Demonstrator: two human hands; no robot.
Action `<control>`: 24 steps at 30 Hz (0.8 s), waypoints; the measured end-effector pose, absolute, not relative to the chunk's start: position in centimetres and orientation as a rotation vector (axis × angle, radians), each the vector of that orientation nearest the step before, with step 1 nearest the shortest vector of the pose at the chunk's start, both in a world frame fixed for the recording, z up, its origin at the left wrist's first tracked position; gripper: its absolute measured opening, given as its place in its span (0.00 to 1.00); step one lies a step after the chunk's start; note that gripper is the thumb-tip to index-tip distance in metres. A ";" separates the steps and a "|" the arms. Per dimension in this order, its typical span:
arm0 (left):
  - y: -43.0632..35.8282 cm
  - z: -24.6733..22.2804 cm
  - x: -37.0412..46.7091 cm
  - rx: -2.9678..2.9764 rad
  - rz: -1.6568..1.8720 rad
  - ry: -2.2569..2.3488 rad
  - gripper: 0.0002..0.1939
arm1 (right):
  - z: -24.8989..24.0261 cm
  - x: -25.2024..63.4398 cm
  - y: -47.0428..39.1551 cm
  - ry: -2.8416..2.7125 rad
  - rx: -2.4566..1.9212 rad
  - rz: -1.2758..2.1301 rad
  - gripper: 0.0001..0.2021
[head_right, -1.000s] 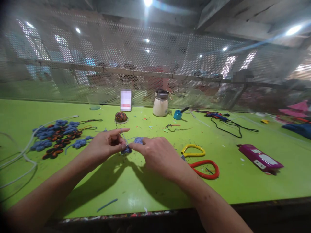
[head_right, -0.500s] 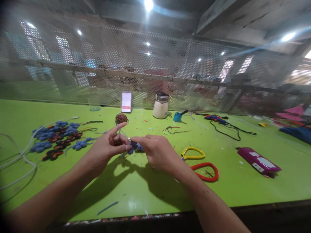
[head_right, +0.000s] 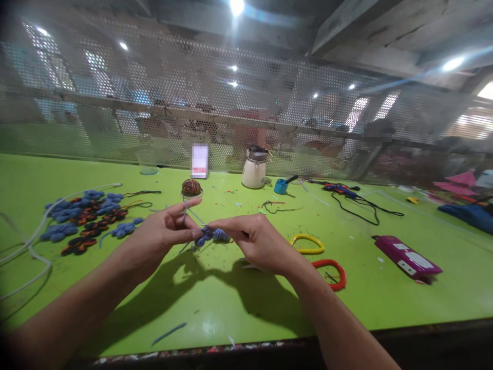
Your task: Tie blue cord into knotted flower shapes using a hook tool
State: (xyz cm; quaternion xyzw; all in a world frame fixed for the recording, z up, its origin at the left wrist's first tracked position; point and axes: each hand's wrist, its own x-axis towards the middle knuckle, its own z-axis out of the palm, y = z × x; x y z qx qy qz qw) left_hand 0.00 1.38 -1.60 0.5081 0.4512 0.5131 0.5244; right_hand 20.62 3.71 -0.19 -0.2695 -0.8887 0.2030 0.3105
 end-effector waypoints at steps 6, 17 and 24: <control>1.3 -1.5 -0.4 1.217 1.191 1.041 0.41 | 0.0 21.0 3.6 -2.392 -0.683 0.521 0.17; 1.1 -1.4 -0.1 1.287 1.136 1.099 0.41 | 0.4 21.1 2.8 -2.613 -0.775 0.016 0.22; 0.8 -1.2 0.4 1.425 1.107 1.217 0.38 | 0.1 21.1 2.3 -2.682 -0.889 -0.206 0.27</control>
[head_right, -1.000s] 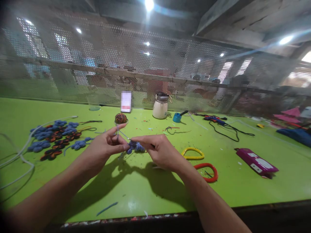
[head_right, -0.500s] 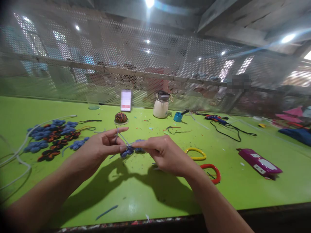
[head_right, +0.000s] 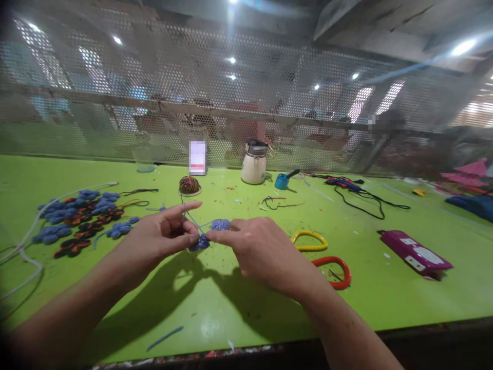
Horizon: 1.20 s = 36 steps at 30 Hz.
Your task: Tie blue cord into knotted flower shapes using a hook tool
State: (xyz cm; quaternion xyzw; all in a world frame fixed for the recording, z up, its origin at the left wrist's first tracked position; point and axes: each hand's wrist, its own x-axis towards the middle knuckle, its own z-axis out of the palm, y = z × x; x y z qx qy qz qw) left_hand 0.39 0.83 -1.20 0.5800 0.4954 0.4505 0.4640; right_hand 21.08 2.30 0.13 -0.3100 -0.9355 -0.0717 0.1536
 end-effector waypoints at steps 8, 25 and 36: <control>0.9 -1.5 0.7 1.559 1.074 1.331 0.35 | -0.3 20.7 1.8 -2.706 -0.915 -0.423 0.22; 0.9 -3.0 0.9 2.213 0.982 1.646 0.22 | -0.1 18.9 0.2 -2.744 -0.952 -0.721 0.11; 0.6 -3.9 1.2 2.417 1.013 1.644 0.21 | -0.9 17.9 0.0 -2.706 -1.073 -0.702 0.13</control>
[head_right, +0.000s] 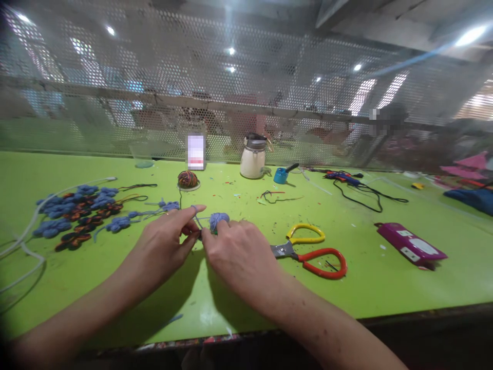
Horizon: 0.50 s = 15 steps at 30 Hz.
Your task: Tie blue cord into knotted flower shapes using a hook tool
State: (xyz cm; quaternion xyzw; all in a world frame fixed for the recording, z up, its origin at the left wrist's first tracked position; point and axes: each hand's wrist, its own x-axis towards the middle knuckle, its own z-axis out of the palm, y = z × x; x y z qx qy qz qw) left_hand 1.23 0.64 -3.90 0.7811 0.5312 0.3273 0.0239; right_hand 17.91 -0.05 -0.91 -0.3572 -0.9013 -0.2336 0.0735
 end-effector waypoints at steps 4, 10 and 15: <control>0.7 -3.5 1.2 2.384 1.068 1.650 0.22 | -1.4 18.0 0.4 -2.619 -1.123 -0.483 0.17; 0.5 -3.3 1.2 2.301 1.362 1.630 0.26 | -3.5 16.8 2.7 -1.967 -0.979 0.685 0.14; 0.9 -2.9 1.1 1.867 1.631 1.523 0.33 | -4.0 15.1 2.6 -1.334 -0.883 1.418 0.14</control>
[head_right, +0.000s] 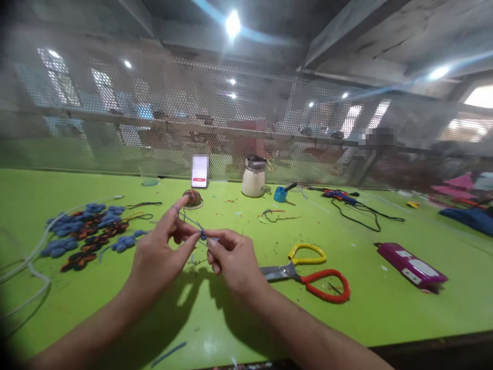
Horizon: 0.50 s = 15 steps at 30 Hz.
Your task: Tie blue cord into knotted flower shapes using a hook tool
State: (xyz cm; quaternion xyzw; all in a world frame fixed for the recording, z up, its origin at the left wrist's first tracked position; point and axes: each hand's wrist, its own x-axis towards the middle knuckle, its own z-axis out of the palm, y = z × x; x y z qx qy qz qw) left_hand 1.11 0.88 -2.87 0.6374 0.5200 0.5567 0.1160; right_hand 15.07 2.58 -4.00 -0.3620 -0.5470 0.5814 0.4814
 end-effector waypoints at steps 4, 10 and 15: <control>1.6 -2.1 0.6 1.297 1.511 1.180 0.45 | -4.4 14.8 2.4 -1.278 -0.813 1.403 0.14; 1.8 -1.5 -0.6 1.085 1.388 1.046 0.52 | -5.0 17.3 4.3 -1.968 -0.658 0.562 0.14; 2.2 -1.5 -1.2 1.217 1.358 1.174 0.48 | -4.5 18.9 4.9 -2.404 -0.764 -0.357 0.28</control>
